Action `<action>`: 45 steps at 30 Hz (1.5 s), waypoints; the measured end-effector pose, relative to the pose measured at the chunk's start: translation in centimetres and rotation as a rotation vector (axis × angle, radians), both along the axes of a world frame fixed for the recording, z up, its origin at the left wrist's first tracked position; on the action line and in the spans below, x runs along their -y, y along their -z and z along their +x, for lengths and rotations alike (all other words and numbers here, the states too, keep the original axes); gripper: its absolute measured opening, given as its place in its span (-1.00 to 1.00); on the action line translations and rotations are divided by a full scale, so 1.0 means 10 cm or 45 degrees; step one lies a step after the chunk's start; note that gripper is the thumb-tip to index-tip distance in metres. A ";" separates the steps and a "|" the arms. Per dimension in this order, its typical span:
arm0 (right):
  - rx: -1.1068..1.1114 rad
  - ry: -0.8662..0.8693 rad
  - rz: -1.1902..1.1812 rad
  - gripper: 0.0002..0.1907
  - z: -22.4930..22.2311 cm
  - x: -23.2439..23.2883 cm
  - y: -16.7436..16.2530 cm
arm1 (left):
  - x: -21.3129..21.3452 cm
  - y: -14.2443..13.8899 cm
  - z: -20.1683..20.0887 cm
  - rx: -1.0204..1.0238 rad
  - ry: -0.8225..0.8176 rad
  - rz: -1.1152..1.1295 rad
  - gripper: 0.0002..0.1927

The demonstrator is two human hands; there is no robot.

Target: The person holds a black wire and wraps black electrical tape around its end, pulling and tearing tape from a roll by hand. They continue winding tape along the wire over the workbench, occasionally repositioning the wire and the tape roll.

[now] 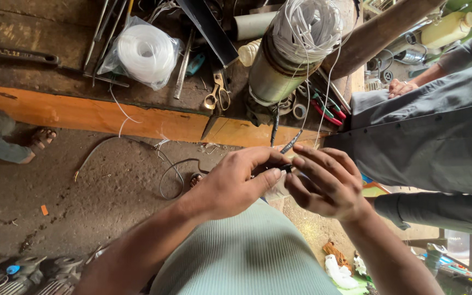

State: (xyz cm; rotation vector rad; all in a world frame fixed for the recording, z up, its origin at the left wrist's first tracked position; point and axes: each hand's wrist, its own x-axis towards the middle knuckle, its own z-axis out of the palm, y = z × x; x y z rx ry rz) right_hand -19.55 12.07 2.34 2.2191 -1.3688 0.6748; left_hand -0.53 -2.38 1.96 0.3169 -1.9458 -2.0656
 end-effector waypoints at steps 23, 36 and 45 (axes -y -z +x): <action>0.615 0.464 0.672 -0.80 0.14 0.40 -0.57 | -0.20 0.19 -0.04 -0.156 -0.535 -0.962 -0.79; 0.241 -0.079 0.040 -0.79 0.14 0.14 -0.18 | -0.07 0.08 0.05 -0.142 -0.339 -0.740 -0.82; 0.267 0.667 0.894 -0.83 0.16 0.66 -0.57 | -0.15 0.19 0.04 -0.088 -0.427 -1.131 -0.82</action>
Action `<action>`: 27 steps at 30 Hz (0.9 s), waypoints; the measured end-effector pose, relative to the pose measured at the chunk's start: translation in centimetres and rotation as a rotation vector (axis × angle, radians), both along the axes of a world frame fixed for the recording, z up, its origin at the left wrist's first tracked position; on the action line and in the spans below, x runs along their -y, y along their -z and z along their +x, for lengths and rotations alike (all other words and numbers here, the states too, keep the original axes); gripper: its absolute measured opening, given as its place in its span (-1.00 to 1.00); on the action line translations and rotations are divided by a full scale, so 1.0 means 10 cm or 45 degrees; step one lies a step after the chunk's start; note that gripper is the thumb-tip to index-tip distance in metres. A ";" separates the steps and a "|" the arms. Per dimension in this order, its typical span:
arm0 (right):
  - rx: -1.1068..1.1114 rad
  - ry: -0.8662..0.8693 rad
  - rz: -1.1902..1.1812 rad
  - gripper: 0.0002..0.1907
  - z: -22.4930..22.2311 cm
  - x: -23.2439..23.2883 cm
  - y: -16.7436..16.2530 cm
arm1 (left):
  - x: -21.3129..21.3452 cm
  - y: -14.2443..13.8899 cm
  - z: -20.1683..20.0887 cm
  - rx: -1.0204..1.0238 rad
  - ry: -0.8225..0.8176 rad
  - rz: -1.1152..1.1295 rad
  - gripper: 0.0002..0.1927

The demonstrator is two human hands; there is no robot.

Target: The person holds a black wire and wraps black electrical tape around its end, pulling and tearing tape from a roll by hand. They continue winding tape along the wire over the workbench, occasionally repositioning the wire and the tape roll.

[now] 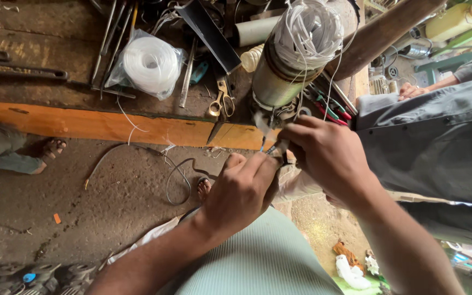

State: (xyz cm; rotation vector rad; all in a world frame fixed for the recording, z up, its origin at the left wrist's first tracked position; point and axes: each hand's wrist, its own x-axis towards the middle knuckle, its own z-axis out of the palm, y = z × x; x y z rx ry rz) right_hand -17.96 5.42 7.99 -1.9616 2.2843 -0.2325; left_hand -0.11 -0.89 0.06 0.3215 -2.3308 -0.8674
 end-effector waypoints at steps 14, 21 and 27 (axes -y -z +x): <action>0.336 -0.165 -0.467 -0.65 0.13 -0.36 0.11 | 0.26 -0.09 -0.02 0.164 0.377 1.162 -0.68; 0.539 -0.046 -0.558 -0.68 0.00 -0.51 0.26 | 0.26 -0.20 -0.02 0.264 0.323 1.121 -0.69; -0.004 -0.436 -0.678 -0.68 0.06 -0.50 0.44 | 0.32 -0.24 0.01 0.270 0.360 1.239 -0.71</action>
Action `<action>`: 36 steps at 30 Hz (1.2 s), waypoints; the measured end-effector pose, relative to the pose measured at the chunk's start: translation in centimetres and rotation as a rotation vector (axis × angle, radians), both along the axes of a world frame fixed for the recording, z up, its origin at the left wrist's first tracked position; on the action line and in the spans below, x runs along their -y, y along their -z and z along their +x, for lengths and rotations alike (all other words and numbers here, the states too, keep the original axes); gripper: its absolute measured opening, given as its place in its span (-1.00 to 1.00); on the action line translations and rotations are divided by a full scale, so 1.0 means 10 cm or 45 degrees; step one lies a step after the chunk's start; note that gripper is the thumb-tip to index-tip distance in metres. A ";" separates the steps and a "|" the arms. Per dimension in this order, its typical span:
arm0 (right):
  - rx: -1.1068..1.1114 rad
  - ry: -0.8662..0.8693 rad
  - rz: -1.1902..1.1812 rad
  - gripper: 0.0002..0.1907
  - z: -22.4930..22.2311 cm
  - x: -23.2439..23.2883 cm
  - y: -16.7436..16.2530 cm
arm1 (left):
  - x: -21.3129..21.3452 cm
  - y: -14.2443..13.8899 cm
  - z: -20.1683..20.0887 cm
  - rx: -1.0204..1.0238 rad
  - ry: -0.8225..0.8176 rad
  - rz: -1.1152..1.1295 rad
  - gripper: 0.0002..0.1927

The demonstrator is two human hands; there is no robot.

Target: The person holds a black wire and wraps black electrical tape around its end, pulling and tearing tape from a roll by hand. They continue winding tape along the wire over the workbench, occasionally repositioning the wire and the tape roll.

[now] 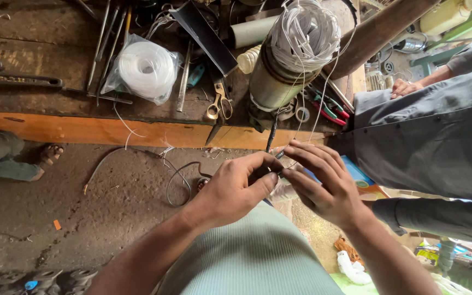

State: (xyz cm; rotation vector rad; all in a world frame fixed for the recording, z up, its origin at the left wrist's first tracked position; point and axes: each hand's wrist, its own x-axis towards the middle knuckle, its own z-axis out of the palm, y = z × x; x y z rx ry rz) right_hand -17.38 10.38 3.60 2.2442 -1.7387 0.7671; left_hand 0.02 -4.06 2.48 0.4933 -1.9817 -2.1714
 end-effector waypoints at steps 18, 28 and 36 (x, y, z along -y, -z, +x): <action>0.656 0.400 0.832 -0.80 0.20 -0.63 0.72 | -0.03 0.05 0.03 0.081 -0.139 -0.069 -0.70; 1.741 0.373 0.578 -0.65 0.22 -0.46 0.86 | -0.02 0.04 0.04 0.029 -0.051 0.040 -0.70; 0.050 0.373 1.007 -0.78 -0.04 -0.51 0.68 | -0.09 0.04 0.07 0.067 -0.121 -0.129 -0.70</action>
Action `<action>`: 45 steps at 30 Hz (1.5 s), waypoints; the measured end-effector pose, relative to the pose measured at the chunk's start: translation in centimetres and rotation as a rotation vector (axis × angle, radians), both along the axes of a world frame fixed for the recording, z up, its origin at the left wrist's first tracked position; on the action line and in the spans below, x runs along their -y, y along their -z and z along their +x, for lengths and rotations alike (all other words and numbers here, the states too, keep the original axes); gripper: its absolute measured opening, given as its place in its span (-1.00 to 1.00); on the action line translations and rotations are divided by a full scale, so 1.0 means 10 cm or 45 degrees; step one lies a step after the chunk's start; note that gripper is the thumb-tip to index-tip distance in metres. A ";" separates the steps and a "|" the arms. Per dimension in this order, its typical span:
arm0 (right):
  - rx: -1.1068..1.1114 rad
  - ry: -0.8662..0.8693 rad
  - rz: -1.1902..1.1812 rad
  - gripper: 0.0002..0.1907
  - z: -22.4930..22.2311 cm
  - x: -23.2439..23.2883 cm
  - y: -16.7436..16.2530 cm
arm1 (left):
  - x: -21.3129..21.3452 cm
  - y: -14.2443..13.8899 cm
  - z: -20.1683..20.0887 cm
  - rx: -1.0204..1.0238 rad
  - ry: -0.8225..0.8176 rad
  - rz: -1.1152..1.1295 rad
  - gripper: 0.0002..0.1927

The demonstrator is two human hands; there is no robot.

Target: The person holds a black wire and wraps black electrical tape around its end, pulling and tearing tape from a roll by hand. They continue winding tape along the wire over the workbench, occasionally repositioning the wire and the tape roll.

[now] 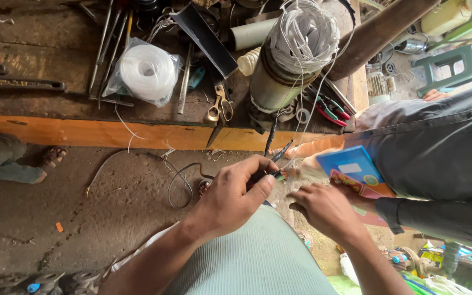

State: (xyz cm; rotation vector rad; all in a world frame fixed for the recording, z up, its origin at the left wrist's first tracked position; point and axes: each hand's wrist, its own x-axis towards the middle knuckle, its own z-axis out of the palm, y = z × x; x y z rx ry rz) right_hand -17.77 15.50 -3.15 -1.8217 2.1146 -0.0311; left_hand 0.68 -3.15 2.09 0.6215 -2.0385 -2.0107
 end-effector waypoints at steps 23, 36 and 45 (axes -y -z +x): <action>-0.086 -0.176 -0.627 -0.84 0.09 1.03 -1.23 | -0.22 0.08 0.02 -0.203 -0.235 -0.771 -0.75; 0.192 -0.139 -0.795 -0.68 0.07 0.80 -1.04 | -0.13 0.12 -0.08 -0.257 -0.317 -0.670 -0.85; -0.039 -0.781 -1.231 -0.71 -0.24 0.69 -0.62 | 0.00 -0.03 -0.03 -0.190 -0.006 -0.096 -0.74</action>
